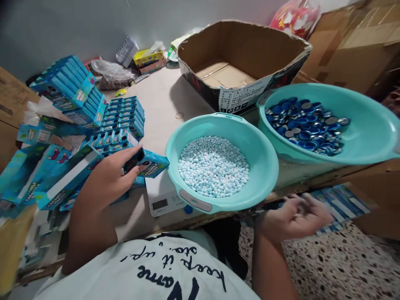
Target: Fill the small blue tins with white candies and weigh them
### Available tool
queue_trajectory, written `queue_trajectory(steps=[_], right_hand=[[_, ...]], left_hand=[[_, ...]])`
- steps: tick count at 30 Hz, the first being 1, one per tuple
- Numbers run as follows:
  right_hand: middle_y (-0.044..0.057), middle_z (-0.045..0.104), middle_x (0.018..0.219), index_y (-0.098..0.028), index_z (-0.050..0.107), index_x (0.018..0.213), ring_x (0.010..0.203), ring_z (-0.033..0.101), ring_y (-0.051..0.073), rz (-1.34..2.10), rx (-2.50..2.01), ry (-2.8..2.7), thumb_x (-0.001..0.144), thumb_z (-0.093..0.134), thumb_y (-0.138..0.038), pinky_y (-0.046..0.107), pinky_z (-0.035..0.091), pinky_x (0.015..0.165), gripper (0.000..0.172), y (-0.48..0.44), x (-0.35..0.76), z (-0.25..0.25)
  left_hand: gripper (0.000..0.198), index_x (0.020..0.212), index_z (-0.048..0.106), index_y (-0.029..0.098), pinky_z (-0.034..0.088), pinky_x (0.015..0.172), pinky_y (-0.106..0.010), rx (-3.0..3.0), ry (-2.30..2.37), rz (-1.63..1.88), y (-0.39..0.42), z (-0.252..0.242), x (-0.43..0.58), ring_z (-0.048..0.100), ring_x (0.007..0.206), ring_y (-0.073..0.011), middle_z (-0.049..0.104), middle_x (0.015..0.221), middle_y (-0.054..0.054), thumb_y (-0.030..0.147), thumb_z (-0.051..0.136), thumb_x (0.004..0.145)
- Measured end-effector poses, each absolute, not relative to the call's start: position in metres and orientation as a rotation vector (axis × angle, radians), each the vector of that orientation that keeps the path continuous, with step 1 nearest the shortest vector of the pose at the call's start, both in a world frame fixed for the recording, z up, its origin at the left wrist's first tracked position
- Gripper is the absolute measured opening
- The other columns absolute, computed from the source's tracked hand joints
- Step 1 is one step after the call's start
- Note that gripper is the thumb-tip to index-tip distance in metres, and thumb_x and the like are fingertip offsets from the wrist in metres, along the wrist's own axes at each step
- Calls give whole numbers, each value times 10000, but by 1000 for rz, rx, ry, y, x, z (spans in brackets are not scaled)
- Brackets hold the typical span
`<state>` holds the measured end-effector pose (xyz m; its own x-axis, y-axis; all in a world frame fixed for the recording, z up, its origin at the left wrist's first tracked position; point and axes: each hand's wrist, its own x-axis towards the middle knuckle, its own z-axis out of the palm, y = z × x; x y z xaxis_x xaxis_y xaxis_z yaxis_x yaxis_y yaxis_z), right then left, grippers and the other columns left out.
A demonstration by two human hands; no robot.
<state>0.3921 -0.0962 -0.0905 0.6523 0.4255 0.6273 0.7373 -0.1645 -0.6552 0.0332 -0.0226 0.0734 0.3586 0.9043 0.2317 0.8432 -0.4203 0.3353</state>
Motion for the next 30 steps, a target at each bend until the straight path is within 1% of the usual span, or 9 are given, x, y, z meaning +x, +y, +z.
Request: queue_trajectory(steps=[3,5,9,12,16,19,23,27,30], right_hand=[[101,633,899,-385,683,1049,736,661,309,-673,-1432,-909,864,513,-360,492,520,592,252,-94,391,-45],[83,675,882,-378,688,1072,779,686,299,-585,-1382,-1310,885,561,-299,481,559,651,240,-93,381,-18],[90,688,1119,-306,649,1150,950,714,254,-287,-1303,-1872,892,642,-155,412,614,808,299,-88,346,2],[123,650,1216,-268,654,1130,1049,697,284,-175,-1486,-1844,939,621,-238,419,620,812,195,-85,327,-2],[129,611,1337,-281,650,1190,1110,673,327,98,-1818,-1826,990,534,-433,395,605,697,277,-85,331,-5],[142,525,1459,-276,648,1231,1207,627,359,390,-1909,-1990,988,467,-559,387,597,693,414,-76,343,3],[136,494,1503,-290,609,1328,1356,506,367,674,-1923,-2293,975,432,-612,499,510,1016,510,-31,342,29],[124,550,1434,-250,576,1371,1052,654,304,693,-1974,-2460,961,468,-544,443,530,867,516,27,307,52],[187,552,1399,-156,494,1437,1141,617,349,520,-2011,-2523,985,404,-387,438,504,867,516,52,284,47]], left_hand=[[494,1375,633,151,556,1036,-414,2425,1561,558,-24,77,25,659,1207,-301,690,1333,-103,313,555,915],[487,1366,641,159,551,1041,-420,2427,1548,534,-25,82,18,659,1201,-299,691,1330,-98,296,547,908],[460,1350,646,173,557,1014,-418,2441,1501,435,-20,78,19,663,1176,-290,709,1288,-96,259,551,908],[452,1356,628,173,542,1035,-414,2418,1402,313,-13,60,31,652,1198,-280,703,1295,-101,206,562,910],[540,1438,534,167,512,1085,-404,2342,1290,272,-9,33,43,621,1254,-261,661,1359,-108,155,605,903],[604,1464,484,147,482,1123,-427,2376,1312,553,-16,23,40,563,1329,-277,600,1426,-143,199,672,893],[483,1354,562,199,551,988,-393,2278,1287,1205,-31,24,30,654,1143,-236,676,1268,-105,394,678,927],[323,1194,634,211,548,722,-290,2086,1348,1420,-38,26,22,671,829,-155,717,1036,-52,429,623,956],[255,1155,659,216,527,713,-275,2030,1393,1469,-39,26,13,660,820,-143,716,1008,-38,374,644,956]])
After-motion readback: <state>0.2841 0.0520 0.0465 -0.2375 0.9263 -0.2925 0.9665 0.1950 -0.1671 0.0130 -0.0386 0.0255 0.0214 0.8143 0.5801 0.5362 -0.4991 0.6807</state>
